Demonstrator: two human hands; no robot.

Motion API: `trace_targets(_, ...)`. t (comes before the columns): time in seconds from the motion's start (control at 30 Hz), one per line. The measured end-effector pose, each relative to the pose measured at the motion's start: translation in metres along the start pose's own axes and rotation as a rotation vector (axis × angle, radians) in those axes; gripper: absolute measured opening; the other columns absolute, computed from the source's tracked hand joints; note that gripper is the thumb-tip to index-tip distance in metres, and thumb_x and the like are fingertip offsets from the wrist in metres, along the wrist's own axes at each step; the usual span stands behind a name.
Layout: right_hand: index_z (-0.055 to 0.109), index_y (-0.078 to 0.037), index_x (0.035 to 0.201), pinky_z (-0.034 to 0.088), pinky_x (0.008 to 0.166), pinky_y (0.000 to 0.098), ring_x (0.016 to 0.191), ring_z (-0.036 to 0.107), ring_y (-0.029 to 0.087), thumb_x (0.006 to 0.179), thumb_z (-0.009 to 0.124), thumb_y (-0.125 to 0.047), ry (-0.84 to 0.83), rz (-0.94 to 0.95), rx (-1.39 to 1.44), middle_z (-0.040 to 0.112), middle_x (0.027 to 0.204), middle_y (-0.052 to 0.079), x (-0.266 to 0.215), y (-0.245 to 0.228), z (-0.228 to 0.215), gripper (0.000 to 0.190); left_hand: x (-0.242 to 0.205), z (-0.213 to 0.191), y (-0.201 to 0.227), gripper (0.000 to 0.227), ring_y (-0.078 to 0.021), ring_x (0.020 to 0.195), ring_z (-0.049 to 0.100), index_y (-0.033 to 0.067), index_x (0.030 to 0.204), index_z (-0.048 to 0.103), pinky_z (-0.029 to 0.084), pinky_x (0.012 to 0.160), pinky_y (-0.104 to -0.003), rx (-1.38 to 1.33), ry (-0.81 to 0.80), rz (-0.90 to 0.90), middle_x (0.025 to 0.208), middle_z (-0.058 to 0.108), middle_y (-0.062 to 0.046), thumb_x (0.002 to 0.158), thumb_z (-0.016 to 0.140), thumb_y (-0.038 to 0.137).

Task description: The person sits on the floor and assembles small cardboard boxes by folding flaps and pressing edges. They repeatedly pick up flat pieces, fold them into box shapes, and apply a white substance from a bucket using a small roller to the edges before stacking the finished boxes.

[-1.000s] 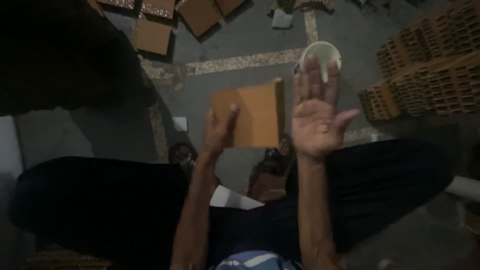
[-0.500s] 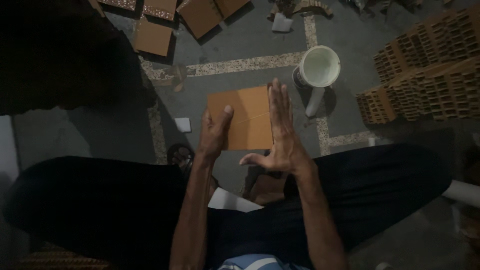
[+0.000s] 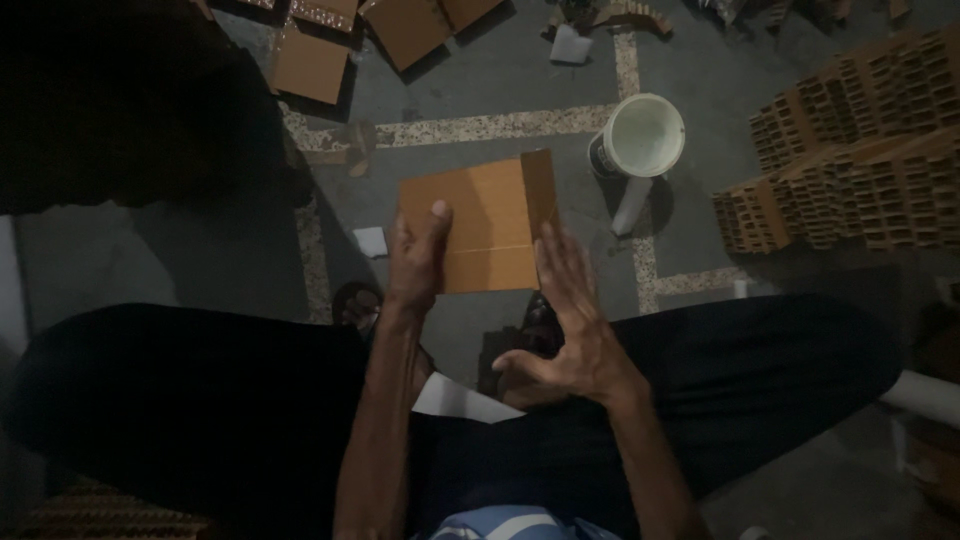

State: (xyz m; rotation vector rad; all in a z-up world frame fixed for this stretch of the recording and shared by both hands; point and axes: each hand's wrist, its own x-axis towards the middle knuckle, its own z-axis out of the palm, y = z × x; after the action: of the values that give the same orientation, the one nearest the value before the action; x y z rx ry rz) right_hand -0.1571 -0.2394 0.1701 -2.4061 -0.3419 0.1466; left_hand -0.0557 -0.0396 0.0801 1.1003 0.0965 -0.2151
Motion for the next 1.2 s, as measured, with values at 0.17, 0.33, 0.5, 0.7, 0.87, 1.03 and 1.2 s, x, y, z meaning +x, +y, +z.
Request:
trace_targets(0.17,0.026,-0.026,0.163,0.015,0.128,0.0656,0.162,0.011,0.041,0.071,0.080,-0.064,0.034,-0.054,0.009,0.009,0.174,0.018,-0.012,0.007,-0.008,0.113,0.001,0.001,0.006,0.047,-0.0214,0.104,0.068,-0.0012,0.130,0.056,0.059,0.088,-0.036,-0.029,-0.025,0.010,0.115,0.068,-0.014,0.104,0.061,0.037)
trace_targets(0.33,0.029,-0.031,0.163,0.024,0.135,0.0544,0.168,0.024,0.030,0.097,0.056,-0.062,0.350,-0.080,0.201,0.034,0.176,0.008,-0.010,0.004,-0.009,0.078,-0.005,0.010,0.010,0.049,-0.0242,0.095,0.069,-0.0057,0.126,0.060,0.059,0.079,-0.038,-0.026,-0.035,-0.063,0.109,0.069,-0.016,0.103,0.062,0.038)
trace_targets(0.5,-0.008,-0.012,0.167,0.009,0.136,0.0601,0.166,0.011,0.040,0.098,0.038,-0.074,0.259,-0.116,0.047,0.020,0.176,0.017,0.003,-0.014,-0.001,0.104,-0.007,0.019,0.014,0.052,-0.0257,0.093,0.072,0.0007,0.129,0.054,0.064,0.077,-0.040,0.080,-0.007,-0.084,0.107,0.069,-0.015,0.099,0.060,0.043)
trace_targets(0.7,-0.019,-0.007,0.164,0.015,0.141,0.0558,0.170,0.011,0.036,0.100,0.024,-0.083,0.250,-0.063,0.261,0.013,0.180,0.019,0.022,-0.018,-0.018,0.108,-0.017,0.030,0.012,0.060,-0.0253,0.104,0.070,0.0005,0.135,0.054,0.061,0.085,-0.039,0.132,-0.071,-0.075,0.118,0.068,-0.015,0.098,0.062,0.047)
trace_targets(0.87,-0.018,-0.012,0.165,0.006,0.141,0.0594,0.170,-0.002,0.037,0.097,0.022,-0.084,0.264,-0.046,0.225,0.018,0.180,0.018,0.035,-0.014,-0.025,0.107,-0.016,0.029,0.008,0.059,-0.0250,0.096,0.072,0.0010,0.131,0.055,0.064,0.078,-0.039,0.132,-0.048,-0.161,0.109,0.070,-0.015,0.095,0.062,0.047)
trace_targets(1.03,-0.018,-0.012,0.165,0.008,0.140,0.0597,0.169,0.002,0.037,0.098,0.022,-0.083,0.264,-0.024,0.220,0.019,0.179,0.018,0.039,-0.011,-0.021,0.106,-0.015,0.023,0.002,0.056,-0.0229,0.096,0.071,-0.0006,0.130,0.058,0.062,0.079,-0.038,0.136,-0.052,-0.126,0.110,0.070,-0.015,0.098,0.064,0.045)
trace_targets(1.2,-0.016,-0.011,0.166,0.008,0.141,0.0591,0.170,0.004,0.037,0.102,0.023,-0.080,0.301,-0.059,0.189,0.018,0.180,0.017,0.043,-0.009,-0.018,0.102,-0.016,0.025,0.000,0.061,-0.0252,0.097,0.073,-0.0009,0.131,0.056,0.063,0.081,-0.038,0.165,-0.064,-0.093,0.110,0.070,-0.017,0.097,0.063,0.049)
